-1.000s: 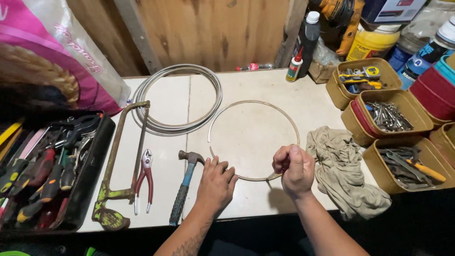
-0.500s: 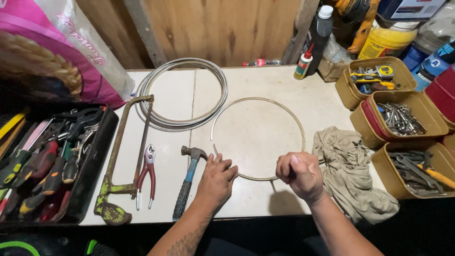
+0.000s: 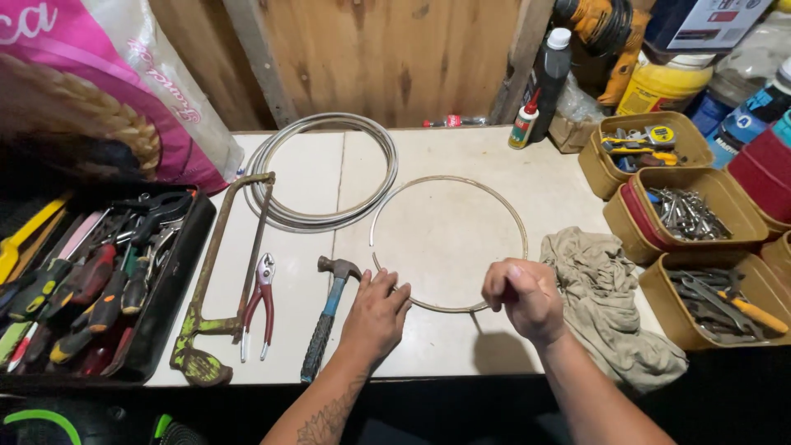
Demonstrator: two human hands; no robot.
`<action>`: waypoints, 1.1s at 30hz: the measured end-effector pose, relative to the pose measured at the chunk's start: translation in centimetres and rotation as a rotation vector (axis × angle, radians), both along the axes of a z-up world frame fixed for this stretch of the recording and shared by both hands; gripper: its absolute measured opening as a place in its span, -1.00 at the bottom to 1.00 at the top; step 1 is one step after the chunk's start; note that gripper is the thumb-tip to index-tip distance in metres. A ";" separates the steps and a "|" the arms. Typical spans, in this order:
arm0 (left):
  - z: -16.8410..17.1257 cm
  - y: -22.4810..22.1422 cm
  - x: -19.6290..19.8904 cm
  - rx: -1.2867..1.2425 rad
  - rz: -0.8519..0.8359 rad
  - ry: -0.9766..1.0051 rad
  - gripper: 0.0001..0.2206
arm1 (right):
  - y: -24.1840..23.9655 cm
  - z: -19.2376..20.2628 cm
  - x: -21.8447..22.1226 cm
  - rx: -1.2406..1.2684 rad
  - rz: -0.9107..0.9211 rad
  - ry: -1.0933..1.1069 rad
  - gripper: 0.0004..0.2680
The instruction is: Repairing a circular metal hoop by tapping it with a hammer and punch on a workbench.
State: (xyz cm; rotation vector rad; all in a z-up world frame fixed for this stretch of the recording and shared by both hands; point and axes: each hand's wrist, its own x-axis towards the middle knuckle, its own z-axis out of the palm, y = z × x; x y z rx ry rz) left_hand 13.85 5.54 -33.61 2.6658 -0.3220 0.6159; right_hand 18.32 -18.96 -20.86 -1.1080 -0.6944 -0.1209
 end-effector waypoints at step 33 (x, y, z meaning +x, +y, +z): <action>1.5 -1.9 -1.6 -0.167 -0.062 -0.073 -0.82 | -3.9 0.1 -2.2 0.292 -0.223 0.340 -0.73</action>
